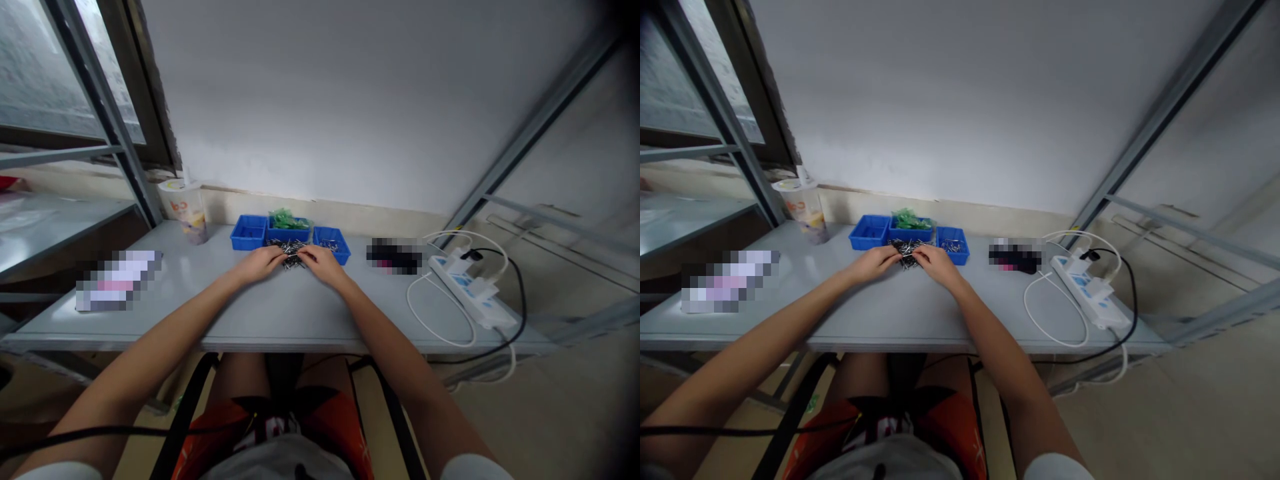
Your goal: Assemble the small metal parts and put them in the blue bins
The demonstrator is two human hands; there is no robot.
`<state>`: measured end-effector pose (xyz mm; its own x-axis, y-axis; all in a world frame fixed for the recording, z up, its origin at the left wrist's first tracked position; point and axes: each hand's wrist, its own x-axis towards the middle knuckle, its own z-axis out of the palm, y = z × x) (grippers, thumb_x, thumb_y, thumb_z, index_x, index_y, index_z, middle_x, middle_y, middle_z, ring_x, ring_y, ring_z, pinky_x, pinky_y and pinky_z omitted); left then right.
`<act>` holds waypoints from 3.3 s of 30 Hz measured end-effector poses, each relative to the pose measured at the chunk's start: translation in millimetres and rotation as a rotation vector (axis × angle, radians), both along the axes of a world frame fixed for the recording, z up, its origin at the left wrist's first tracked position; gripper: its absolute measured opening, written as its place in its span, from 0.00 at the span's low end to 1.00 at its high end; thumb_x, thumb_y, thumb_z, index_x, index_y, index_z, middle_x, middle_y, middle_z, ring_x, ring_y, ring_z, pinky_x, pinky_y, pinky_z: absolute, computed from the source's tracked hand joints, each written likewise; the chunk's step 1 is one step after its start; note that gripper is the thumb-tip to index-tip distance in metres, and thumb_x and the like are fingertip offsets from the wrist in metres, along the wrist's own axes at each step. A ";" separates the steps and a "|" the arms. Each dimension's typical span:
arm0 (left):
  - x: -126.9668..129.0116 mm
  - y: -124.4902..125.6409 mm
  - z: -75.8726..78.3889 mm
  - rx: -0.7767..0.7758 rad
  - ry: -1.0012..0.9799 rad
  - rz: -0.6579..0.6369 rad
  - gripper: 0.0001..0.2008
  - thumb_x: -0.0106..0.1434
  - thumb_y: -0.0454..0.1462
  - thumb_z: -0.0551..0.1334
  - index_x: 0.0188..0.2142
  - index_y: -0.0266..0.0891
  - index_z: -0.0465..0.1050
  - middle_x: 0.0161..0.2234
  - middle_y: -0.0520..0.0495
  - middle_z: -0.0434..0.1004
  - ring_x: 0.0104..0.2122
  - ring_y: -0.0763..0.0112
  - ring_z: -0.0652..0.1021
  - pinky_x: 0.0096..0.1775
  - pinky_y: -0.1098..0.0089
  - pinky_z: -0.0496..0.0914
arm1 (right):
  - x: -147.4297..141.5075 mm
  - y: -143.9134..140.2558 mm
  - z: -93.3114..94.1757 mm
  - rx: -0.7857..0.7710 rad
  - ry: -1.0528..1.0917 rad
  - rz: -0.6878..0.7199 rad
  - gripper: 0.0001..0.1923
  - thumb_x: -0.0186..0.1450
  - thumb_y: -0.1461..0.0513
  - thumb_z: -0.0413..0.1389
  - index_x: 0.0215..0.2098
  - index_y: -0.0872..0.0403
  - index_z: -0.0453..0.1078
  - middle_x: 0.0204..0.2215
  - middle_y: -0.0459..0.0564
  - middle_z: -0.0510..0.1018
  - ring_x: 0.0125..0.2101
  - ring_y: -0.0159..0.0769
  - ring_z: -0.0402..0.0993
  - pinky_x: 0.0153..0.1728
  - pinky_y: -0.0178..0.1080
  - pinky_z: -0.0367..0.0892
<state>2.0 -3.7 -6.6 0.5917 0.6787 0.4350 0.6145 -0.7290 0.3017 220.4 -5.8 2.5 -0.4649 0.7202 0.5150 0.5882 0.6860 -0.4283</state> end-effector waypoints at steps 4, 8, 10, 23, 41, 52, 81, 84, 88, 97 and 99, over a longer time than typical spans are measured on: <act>-2.6 1.6 -0.9 -0.058 0.055 0.026 0.15 0.69 0.43 0.49 0.37 0.37 0.71 0.34 0.44 0.74 0.35 0.64 0.74 0.38 0.67 0.66 | 22.5 9.0 4.6 0.100 -0.010 -0.164 0.11 0.67 0.60 0.50 0.39 0.54 0.73 0.35 0.51 0.78 0.37 0.36 0.72 0.41 0.37 0.63; -5.9 6.8 -8.8 -0.041 0.125 0.039 0.14 0.66 0.40 0.52 0.43 0.38 0.73 0.39 0.42 0.73 0.40 0.62 0.74 0.43 0.64 0.67 | 55.0 25.2 4.6 0.147 -0.020 -0.417 0.13 0.66 0.59 0.50 0.41 0.55 0.73 0.38 0.56 0.76 0.40 0.42 0.70 0.45 0.43 0.63; -7.3 10.0 -14.2 -0.013 0.158 0.084 0.15 0.66 0.40 0.53 0.48 0.38 0.72 0.42 0.41 0.72 0.42 0.60 0.73 0.45 0.63 0.67 | 65.0 31.3 4.6 0.160 0.030 -0.452 0.14 0.65 0.58 0.51 0.43 0.57 0.73 0.39 0.57 0.76 0.41 0.43 0.70 0.46 0.45 0.63; -16.5 19.3 -17.8 0.036 0.244 0.265 0.17 0.65 0.41 0.53 0.49 0.39 0.72 0.43 0.40 0.72 0.44 0.59 0.74 0.45 0.64 0.68 | 23.3 19.9 -4.7 0.107 0.071 -0.228 0.11 0.64 0.63 0.50 0.40 0.54 0.72 0.33 0.51 0.76 0.34 0.36 0.70 0.40 0.38 0.64; -21.6 23.2 -13.4 0.028 0.146 0.387 0.12 0.64 0.39 0.53 0.38 0.39 0.75 0.39 0.42 0.78 0.39 0.60 0.76 0.36 0.67 0.68 | 8.2 8.1 -3.6 -0.056 -0.027 -0.097 0.09 0.65 0.64 0.51 0.40 0.54 0.73 0.35 0.49 0.79 0.32 0.32 0.72 0.37 0.34 0.63; -0.8 6.2 -5.4 -0.034 -0.162 -0.028 0.13 0.66 0.42 0.54 0.38 0.38 0.74 0.36 0.46 0.76 0.36 0.67 0.75 0.40 0.68 0.68 | -5.6 -3.3 -5.0 -0.140 -0.060 0.049 0.10 0.67 0.60 0.52 0.42 0.55 0.72 0.34 0.49 0.77 0.32 0.31 0.70 0.36 0.33 0.62; 10.3 -6.4 -4.9 -0.097 -0.080 -0.082 0.14 0.68 0.41 0.51 0.42 0.38 0.73 0.38 0.45 0.77 0.37 0.66 0.75 0.40 0.68 0.67 | -10.6 -6.2 -7.3 -0.076 -0.091 0.001 0.10 0.68 0.60 0.51 0.37 0.54 0.73 0.31 0.47 0.77 0.32 0.31 0.71 0.34 0.32 0.60; 11.0 -6.4 -4.7 -0.122 -0.113 -0.094 0.15 0.68 0.40 0.49 0.41 0.37 0.73 0.37 0.45 0.77 0.37 0.66 0.75 0.41 0.68 0.67 | -11.0 -7.6 -8.5 -0.006 -0.153 -0.026 0.09 0.68 0.60 0.51 0.37 0.54 0.72 0.32 0.48 0.77 0.33 0.32 0.71 0.35 0.33 0.60; 10.7 -4.9 -5.5 -0.163 -0.136 -0.084 0.18 0.68 0.43 0.48 0.35 0.36 0.73 0.33 0.46 0.76 0.33 0.67 0.74 0.38 0.69 0.66 | -11.5 -9.5 -10.5 0.108 -0.288 -0.055 0.10 0.69 0.60 0.50 0.36 0.54 0.71 0.34 0.50 0.77 0.36 0.34 0.71 0.37 0.35 0.61; 9.0 1.8 -13.4 -0.224 -0.178 -0.038 0.17 0.65 0.46 0.55 0.28 0.36 0.70 0.24 0.52 0.71 0.26 0.72 0.69 0.29 0.72 0.60 | -15.4 -16.2 -9.3 0.200 -0.442 -0.037 0.11 0.69 0.60 0.48 0.36 0.56 0.70 0.33 0.53 0.75 0.38 0.37 0.70 0.38 0.37 0.62; 8.4 2.3 -13.7 -0.213 -0.160 -0.020 0.17 0.65 0.46 0.55 0.26 0.36 0.70 0.23 0.52 0.70 0.25 0.73 0.68 0.28 0.73 0.59 | -15.8 -16.4 -10.5 0.195 -0.446 -0.018 0.11 0.69 0.60 0.48 0.36 0.56 0.70 0.33 0.53 0.75 0.38 0.37 0.70 0.39 0.37 0.62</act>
